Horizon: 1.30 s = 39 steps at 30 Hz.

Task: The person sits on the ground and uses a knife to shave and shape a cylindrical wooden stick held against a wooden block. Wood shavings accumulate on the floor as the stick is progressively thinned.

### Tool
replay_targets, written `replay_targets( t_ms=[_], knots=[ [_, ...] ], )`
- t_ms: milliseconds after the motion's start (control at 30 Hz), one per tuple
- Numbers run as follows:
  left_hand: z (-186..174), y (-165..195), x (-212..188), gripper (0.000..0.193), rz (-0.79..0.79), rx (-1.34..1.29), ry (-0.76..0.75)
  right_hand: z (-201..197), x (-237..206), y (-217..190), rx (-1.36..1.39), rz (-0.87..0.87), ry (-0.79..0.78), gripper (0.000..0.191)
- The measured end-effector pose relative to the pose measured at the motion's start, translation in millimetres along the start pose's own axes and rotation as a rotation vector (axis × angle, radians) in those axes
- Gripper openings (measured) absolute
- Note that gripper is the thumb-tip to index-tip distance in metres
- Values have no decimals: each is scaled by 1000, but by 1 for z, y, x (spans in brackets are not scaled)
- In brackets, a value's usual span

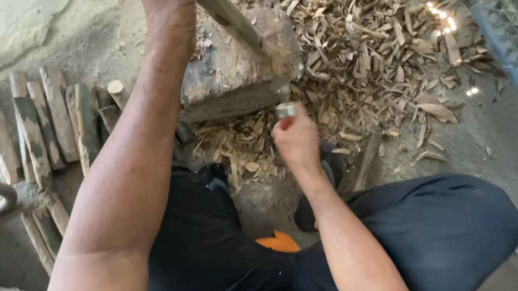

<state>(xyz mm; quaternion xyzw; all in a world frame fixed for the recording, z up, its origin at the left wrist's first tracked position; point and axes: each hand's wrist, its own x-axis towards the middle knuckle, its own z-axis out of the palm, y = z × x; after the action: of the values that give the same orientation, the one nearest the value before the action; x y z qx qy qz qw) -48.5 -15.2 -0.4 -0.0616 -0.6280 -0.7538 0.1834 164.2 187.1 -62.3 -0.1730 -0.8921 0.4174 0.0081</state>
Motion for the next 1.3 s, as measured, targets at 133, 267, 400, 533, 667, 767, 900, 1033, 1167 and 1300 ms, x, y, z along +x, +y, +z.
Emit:
replay_targets(
  t_ms=[133,267,400,533,667,767,900,1033,1167,1300],
  knots=[
    [-3,1,-1,109,-45,17,-21,-4,1,0,-42,-2,-99,23],
    [-6,-2,-6,94,48,15,-56,-5,-4,3,91,-117,38,31],
    [-6,1,-3,102,106,27,-36,12,-2,9,101,-61,5,26],
    [-5,6,0,107,-44,-71,-25,19,4,18,-6,-19,-24,34],
    [-4,4,-1,104,123,2,-18,13,1,23,111,3,-13,35],
    [-3,2,-2,109,54,-123,-3,15,0,22,171,-218,125,41],
    [-6,3,0,109,45,-44,17,23,7,21,35,42,-99,30],
    [-11,5,1,110,32,-146,39,14,10,25,52,-200,32,30],
    [-6,4,1,110,-174,-144,227,1,-1,20,120,-245,88,30],
    [1,1,-2,115,-208,-83,355,5,-4,8,65,-212,106,16]
  ],
)
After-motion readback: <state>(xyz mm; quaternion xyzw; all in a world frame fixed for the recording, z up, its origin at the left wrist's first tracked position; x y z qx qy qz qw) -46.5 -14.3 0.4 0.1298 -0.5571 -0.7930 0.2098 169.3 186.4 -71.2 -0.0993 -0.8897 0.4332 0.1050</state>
